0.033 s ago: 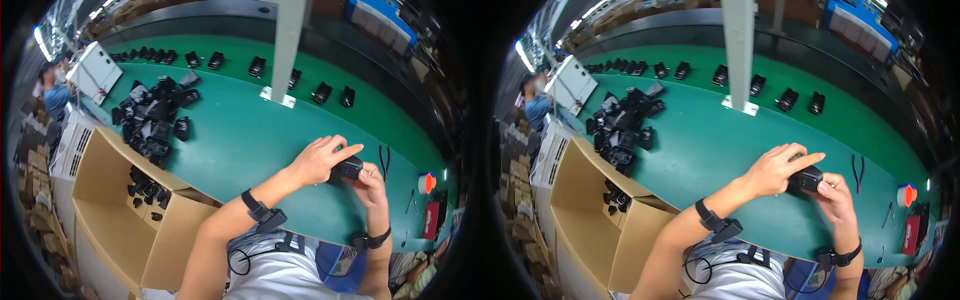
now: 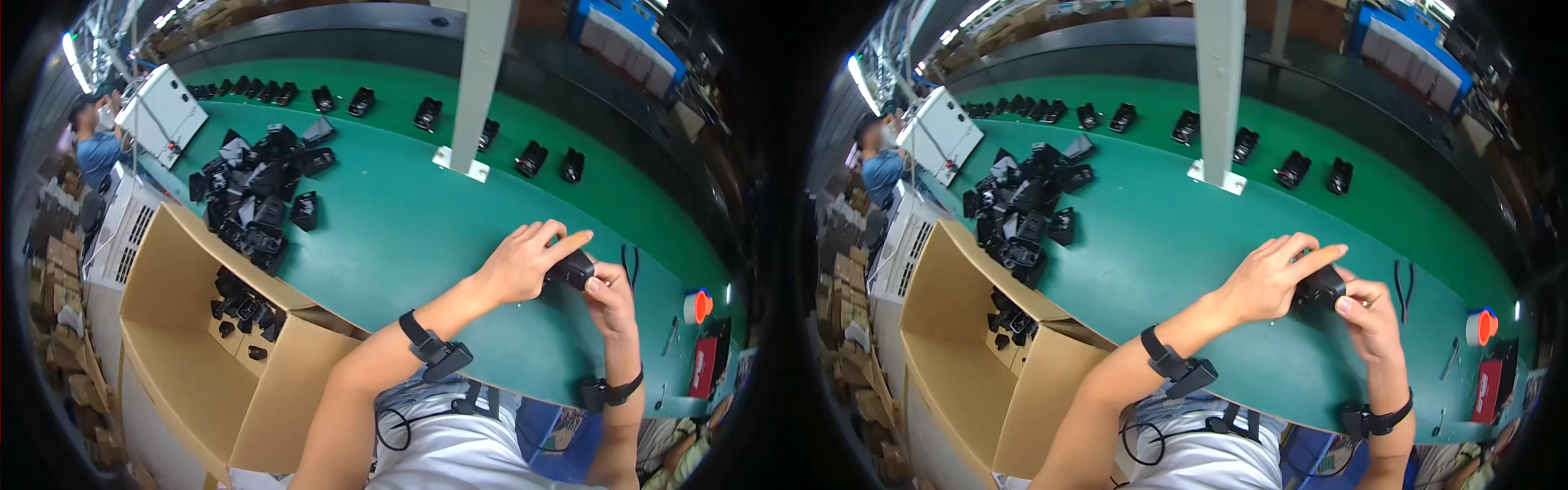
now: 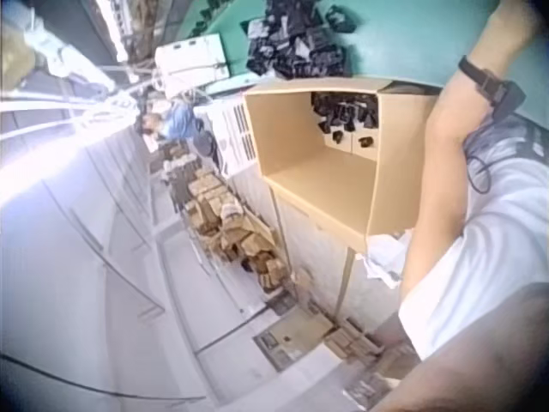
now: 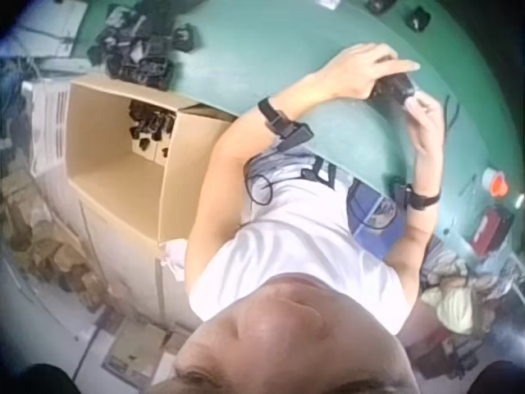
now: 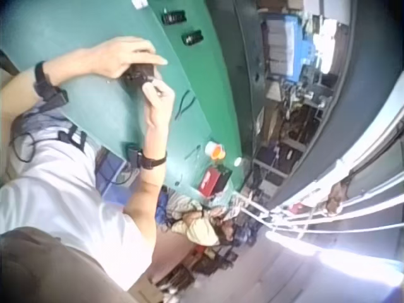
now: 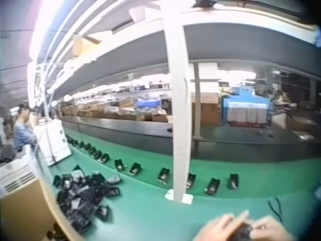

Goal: The person assembles small black electronic devices at a green workbench. They pick up a device, insert a small circuit board with wires, and place the assembled unit on the table. This process is repeated for multiple units throughout the clip.

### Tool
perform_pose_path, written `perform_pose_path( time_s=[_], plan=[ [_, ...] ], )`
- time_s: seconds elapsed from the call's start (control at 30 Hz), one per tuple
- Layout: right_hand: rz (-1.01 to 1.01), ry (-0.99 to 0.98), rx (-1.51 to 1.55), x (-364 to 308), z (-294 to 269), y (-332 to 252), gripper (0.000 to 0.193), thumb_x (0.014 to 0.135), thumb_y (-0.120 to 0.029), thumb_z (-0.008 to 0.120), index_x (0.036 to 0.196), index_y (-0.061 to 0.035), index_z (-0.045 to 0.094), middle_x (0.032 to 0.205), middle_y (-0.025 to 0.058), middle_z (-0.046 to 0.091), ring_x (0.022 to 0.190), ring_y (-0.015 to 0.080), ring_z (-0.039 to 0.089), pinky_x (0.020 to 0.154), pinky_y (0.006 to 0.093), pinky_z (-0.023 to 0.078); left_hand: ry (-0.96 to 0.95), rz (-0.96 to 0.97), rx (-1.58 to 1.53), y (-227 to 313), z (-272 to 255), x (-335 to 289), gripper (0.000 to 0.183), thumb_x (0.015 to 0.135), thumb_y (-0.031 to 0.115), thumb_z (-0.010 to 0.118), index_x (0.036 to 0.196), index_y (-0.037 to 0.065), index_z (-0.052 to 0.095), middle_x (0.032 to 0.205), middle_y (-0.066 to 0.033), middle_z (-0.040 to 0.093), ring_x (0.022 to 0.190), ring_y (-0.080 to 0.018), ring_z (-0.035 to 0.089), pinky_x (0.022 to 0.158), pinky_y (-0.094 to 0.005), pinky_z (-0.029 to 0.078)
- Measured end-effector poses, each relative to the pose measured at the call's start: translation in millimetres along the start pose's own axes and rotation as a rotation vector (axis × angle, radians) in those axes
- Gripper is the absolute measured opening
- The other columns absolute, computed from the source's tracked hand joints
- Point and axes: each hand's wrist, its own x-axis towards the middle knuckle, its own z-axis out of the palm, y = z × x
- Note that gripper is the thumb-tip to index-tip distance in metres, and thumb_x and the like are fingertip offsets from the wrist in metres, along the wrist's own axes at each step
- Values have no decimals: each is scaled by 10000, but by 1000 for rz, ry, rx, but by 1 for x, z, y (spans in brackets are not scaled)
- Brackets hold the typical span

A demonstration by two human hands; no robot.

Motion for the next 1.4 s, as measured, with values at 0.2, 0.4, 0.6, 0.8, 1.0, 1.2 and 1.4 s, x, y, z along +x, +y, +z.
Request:
perform_pose_path(
  time_s=[0.2,0.4,0.6,0.8,1.0,1.2,1.4],
  plan=[
    [-397,420,-1324,77,-67,-18,249,714,-128,820,920,-6,754,1357,175,586,1153,376,620,982,436,491,301,-149,282,-53,-54,13,310,745,22,617,1051,48,655,1038,-158,615,987,-371,606,837,-463,497],
    [-303,371,-1535,111,-124,0,225,739,-192,796,893,-34,753,1398,174,552,1239,377,559,1051,423,462,153,-710,891,-90,-154,-1,444,750,235,725,1164,90,655,1169,-180,640,1084,-387,611,899,-504,508],
    [-194,363,-1500,120,-118,0,285,736,-197,808,977,-58,744,1480,155,453,1290,382,491,1092,456,437,-218,-1057,1184,-137,-220,-40,647,793,330,700,1360,63,539,1412,-231,479,1368,-481,362,1061,-613,364],
    [-356,499,-1496,94,-108,-1,297,744,-122,750,1034,-69,711,1471,150,434,1330,380,431,1107,450,420,-372,-1074,1098,-134,-221,-45,589,820,226,693,1352,31,532,1387,-220,490,1365,-497,363,1005,-603,465],
    [-285,-3,-1091,79,-29,-17,288,805,-152,712,1076,-55,713,1096,121,679,912,284,691,823,400,562,-253,-668,1082,-170,-212,-69,142,644,142,773,751,85,699,1199,-162,561,1022,-415,547,886,-498,492],
    [-545,-194,-1340,69,11,13,308,815,-41,699,1118,-93,711,1093,110,674,1004,325,664,876,437,550,-374,-533,760,-78,-147,-20,606,609,79,784,1183,101,590,1266,-158,543,1092,-437,528,985,-467,484],
    [-343,-18,-1057,66,12,1,128,833,-35,687,957,-30,718,931,116,690,792,241,694,750,352,573,-167,-520,493,-54,-99,-20,818,669,106,808,1398,69,440,1329,-207,508,1195,-403,521,1040,-458,448]
  ],
)
